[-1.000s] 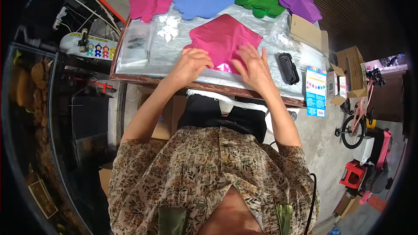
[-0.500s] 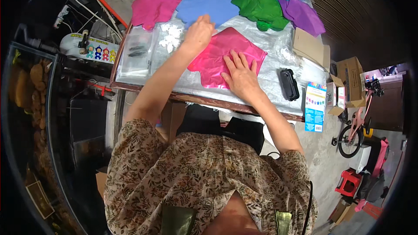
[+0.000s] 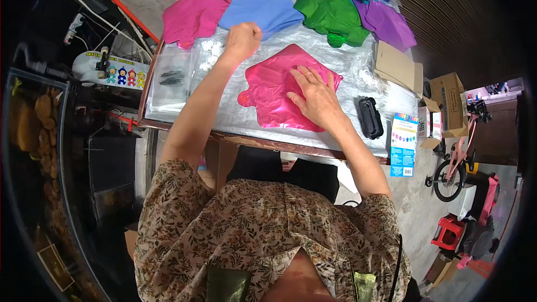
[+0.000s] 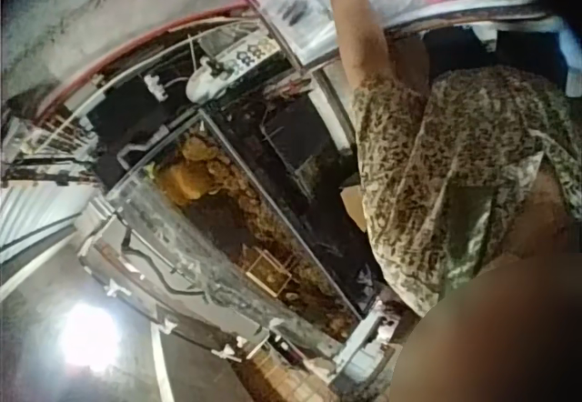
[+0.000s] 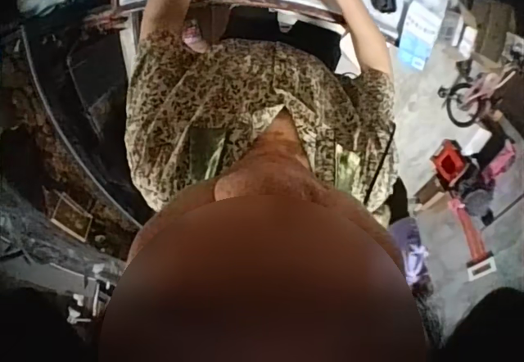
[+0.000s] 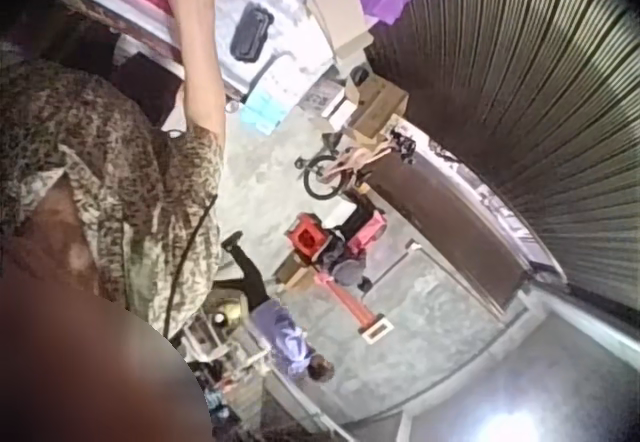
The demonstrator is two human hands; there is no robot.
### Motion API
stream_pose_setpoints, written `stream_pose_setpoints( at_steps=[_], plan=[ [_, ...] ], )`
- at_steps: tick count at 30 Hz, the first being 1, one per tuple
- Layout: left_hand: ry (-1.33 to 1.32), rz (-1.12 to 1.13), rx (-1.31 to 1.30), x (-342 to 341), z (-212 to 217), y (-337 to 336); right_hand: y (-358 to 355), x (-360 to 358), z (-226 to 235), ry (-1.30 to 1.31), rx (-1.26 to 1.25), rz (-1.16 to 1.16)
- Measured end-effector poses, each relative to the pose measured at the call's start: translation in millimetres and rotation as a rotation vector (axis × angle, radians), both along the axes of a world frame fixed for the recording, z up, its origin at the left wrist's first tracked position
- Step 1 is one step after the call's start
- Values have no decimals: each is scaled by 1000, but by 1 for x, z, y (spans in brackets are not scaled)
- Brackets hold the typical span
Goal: Assembling small plastic parts and organizing colorful plastic sheets at a workstation.
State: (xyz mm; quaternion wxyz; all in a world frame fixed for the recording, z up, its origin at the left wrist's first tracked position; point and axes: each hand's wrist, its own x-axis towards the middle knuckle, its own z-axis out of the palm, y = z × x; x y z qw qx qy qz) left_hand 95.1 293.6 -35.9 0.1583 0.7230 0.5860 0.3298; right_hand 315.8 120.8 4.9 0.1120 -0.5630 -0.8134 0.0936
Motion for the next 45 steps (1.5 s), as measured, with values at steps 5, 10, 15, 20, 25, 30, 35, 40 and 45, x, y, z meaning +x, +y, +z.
stream_pose_setpoints(
  at_steps=[5,10,15,20,25,30,35,40,45],
  plan=[
    [95,-37,83,10,4,1,29,2,0,20,40,6],
    [-31,11,-109,0,15,3,64,1,-16,62,110,-1],
    [-230,-16,-123,-6,7,10,103,-14,-30,120,259,21],
    [-229,3,-277,-8,18,17,134,-35,-33,-59,236,53],
    [-223,-6,-213,-6,41,21,166,-52,-31,90,62,-10],
    [-336,-46,-133,-33,69,53,187,-52,-64,102,298,-5],
    [-388,233,53,-121,152,81,186,-51,-64,69,254,10],
    [-485,316,128,-136,232,13,186,-56,-56,70,189,-3],
    [-583,169,145,-66,216,-37,199,-22,-48,296,82,-51]
  ],
)
